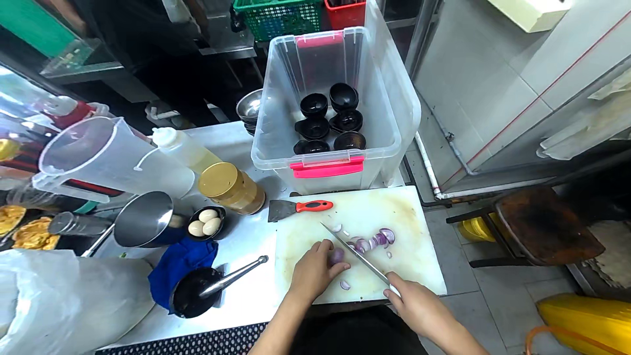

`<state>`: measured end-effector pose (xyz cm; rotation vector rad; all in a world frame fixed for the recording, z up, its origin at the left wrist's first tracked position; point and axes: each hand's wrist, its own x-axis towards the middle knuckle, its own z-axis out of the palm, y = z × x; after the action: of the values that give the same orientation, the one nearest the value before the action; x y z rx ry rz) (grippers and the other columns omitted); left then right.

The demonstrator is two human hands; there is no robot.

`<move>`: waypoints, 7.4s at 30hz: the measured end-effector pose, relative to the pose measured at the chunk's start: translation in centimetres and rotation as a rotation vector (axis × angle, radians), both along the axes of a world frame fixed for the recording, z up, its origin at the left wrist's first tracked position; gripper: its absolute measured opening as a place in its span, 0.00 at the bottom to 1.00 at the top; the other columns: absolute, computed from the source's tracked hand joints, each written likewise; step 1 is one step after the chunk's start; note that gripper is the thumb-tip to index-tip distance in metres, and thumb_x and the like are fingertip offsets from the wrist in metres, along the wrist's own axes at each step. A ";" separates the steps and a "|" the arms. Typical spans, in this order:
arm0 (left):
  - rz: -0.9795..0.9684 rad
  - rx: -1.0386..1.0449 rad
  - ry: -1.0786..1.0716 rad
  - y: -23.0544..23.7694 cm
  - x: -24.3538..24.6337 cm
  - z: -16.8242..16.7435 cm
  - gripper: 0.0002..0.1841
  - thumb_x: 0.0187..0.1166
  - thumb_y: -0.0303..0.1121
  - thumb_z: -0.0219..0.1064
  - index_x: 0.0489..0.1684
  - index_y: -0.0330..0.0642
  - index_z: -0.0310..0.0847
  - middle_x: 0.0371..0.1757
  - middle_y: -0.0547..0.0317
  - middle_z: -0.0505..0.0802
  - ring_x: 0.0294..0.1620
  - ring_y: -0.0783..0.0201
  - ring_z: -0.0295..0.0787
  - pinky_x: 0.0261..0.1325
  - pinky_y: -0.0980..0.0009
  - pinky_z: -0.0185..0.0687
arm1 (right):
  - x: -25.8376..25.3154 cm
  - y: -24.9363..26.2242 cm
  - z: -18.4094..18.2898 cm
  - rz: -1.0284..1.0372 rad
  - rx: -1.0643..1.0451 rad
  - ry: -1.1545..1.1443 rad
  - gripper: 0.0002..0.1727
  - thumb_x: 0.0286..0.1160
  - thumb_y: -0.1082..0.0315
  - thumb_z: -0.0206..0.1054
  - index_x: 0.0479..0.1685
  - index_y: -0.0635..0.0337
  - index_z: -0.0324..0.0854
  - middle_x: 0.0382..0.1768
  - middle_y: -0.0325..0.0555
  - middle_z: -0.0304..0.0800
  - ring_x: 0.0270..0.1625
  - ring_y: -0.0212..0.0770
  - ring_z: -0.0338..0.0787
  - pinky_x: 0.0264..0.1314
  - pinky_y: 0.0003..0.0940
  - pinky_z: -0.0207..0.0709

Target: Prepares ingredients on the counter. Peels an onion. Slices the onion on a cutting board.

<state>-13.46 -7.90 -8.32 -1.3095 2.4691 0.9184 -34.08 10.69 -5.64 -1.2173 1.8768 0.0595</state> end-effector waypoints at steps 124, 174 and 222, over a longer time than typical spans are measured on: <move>-0.562 -0.044 -0.156 1.5 -18.5 3.0 0.22 0.76 0.44 0.66 0.66 0.46 0.84 0.70 0.43 0.84 0.72 0.39 0.80 0.69 0.39 0.77 | 2.4 -1.8 1.5 0.111 -0.037 0.023 0.25 0.91 0.45 0.50 0.79 0.42 0.72 0.49 0.56 0.93 0.52 0.61 0.94 0.50 0.63 0.86; 0.105 0.025 0.325 2.3 2.6 -1.8 0.15 0.82 0.42 0.63 0.54 0.44 0.89 0.49 0.56 0.93 0.50 0.64 0.91 0.61 0.65 0.88 | 3.3 -4.3 1.6 0.195 0.012 0.059 0.19 0.93 0.50 0.48 0.66 0.52 0.72 0.44 0.56 0.90 0.49 0.61 0.94 0.47 0.61 0.86; 0.077 -0.346 0.427 4.2 2.5 -4.5 0.13 0.84 0.42 0.63 0.49 0.49 0.93 0.44 0.61 0.95 0.47 0.67 0.93 0.55 0.67 0.91 | 1.1 -4.7 -0.2 0.154 0.028 -0.114 0.24 0.91 0.44 0.52 0.72 0.50 0.71 0.44 0.57 0.90 0.49 0.61 0.93 0.52 0.63 0.84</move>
<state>-10.94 -3.67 -12.82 -1.4435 3.0356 0.8939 -32.98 5.95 -5.81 -1.3168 1.6767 0.0977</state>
